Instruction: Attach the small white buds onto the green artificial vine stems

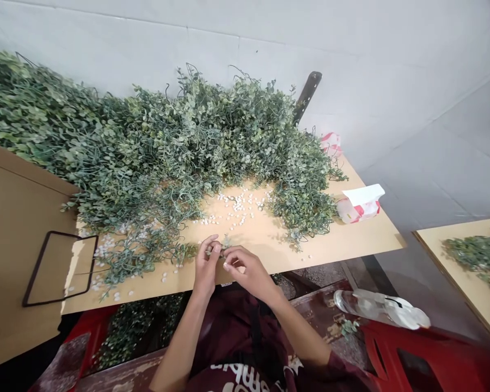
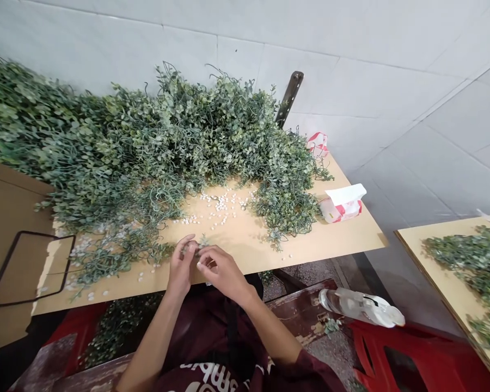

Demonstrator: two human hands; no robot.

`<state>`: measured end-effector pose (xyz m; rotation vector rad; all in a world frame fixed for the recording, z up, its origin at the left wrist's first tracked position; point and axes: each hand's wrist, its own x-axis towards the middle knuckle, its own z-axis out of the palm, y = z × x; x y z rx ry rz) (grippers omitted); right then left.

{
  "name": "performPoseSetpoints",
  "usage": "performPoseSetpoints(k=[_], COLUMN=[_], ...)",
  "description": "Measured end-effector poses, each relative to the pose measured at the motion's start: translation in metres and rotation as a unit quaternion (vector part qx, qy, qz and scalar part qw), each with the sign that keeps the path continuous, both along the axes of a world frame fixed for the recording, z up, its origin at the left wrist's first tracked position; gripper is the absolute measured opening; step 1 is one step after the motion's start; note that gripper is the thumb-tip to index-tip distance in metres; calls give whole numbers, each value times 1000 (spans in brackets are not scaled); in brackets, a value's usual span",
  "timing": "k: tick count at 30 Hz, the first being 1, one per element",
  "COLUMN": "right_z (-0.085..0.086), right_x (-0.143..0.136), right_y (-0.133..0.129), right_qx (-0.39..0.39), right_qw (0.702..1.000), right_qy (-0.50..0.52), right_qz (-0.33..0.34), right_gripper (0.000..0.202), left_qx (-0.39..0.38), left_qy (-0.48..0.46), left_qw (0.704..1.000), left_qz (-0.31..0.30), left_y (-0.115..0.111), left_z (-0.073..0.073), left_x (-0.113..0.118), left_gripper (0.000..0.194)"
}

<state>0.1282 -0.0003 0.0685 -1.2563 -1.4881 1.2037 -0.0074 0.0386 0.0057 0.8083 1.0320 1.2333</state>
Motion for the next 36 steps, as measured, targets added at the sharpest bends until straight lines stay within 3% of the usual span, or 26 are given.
performPoseSetpoints(k=[3,5,9,11,17,20,25,36], right_z=[-28,-40,-47,-46,-44,-43,-43,-57], right_x=[-7,-7,-6,-6,9,22,31,36], right_y=[6,11,19,22,20,19,23,33], right_qx=[-19,-48,-104,-107,-127,-143,-178,-229], right_qw=[991,969,900,884,915,929,936,925], right_qy=[107,204,385,421,360,329,303,302], right_qz=[-73,-127,-173,-175,-129,-94,-24,39], right_gripper=[12,15,21,22,23,24,26,30], left_qx=[7,5,-13,-25,-17,46,122,162], left_qy=[-81,-126,-154,-143,-35,75,203,236], left_qw=[995,989,986,988,999,992,951,915], left_qz=[-54,-80,-66,-46,-37,-91,-197,-283], left_y=[-5,-8,-10,-9,-2,1,-1,4], left_z=[2,1,-3,-4,-6,-4,6,6], left_x=[5,8,18,24,15,-1,-11,-11], left_gripper=[50,54,51,44,36,28,31,41])
